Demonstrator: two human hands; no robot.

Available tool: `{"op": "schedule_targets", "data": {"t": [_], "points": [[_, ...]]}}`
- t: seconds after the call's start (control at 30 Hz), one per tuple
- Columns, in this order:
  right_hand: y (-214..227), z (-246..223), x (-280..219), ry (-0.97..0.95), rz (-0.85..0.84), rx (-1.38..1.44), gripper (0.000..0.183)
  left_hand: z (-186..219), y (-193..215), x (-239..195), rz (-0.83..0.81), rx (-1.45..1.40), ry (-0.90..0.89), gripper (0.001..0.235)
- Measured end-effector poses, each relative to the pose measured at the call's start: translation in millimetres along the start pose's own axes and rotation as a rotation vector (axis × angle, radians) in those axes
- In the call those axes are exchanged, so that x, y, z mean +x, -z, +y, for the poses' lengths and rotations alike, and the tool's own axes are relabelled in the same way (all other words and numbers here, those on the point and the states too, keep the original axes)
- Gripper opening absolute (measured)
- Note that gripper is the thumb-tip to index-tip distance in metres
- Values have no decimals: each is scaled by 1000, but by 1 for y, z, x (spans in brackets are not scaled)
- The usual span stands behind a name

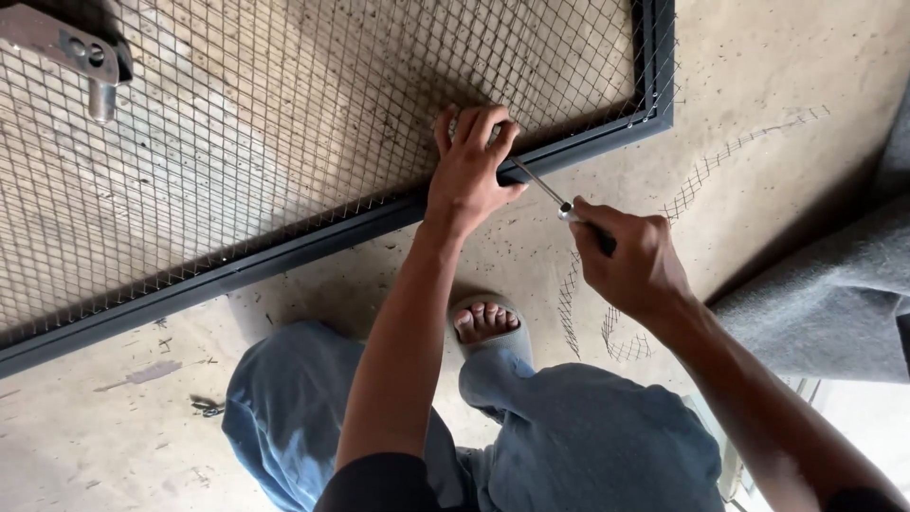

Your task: Securing a metal mesh into a metal frame using a screwdriver to tuck the edges into a groove

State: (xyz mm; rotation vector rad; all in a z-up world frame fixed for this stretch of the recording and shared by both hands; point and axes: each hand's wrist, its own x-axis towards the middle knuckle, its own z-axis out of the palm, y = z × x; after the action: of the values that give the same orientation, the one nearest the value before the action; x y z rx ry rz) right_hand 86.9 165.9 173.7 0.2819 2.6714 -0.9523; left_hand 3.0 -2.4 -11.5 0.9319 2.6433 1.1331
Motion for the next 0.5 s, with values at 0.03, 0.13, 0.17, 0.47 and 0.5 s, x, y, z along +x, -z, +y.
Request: {"op": "schedule_targets", "data": {"t": [0.03, 0.13, 0.17, 0.47, 0.5], "points": [[0, 1, -3, 1, -3, 1, 15, -1, -1, 1, 0, 1, 3, 76], [-5, 4, -12, 20, 32, 29, 20, -2, -1, 1, 9, 10, -2, 77], [-7, 6, -14, 34, 46, 47, 18, -2, 0, 1, -18, 9, 8, 78], [-17, 17, -18, 222, 53, 22, 27, 6, 15, 9, -133, 110, 33, 82], [-15, 17, -17, 199, 31, 35, 28, 7, 15, 8, -127, 115, 30, 81]]}}
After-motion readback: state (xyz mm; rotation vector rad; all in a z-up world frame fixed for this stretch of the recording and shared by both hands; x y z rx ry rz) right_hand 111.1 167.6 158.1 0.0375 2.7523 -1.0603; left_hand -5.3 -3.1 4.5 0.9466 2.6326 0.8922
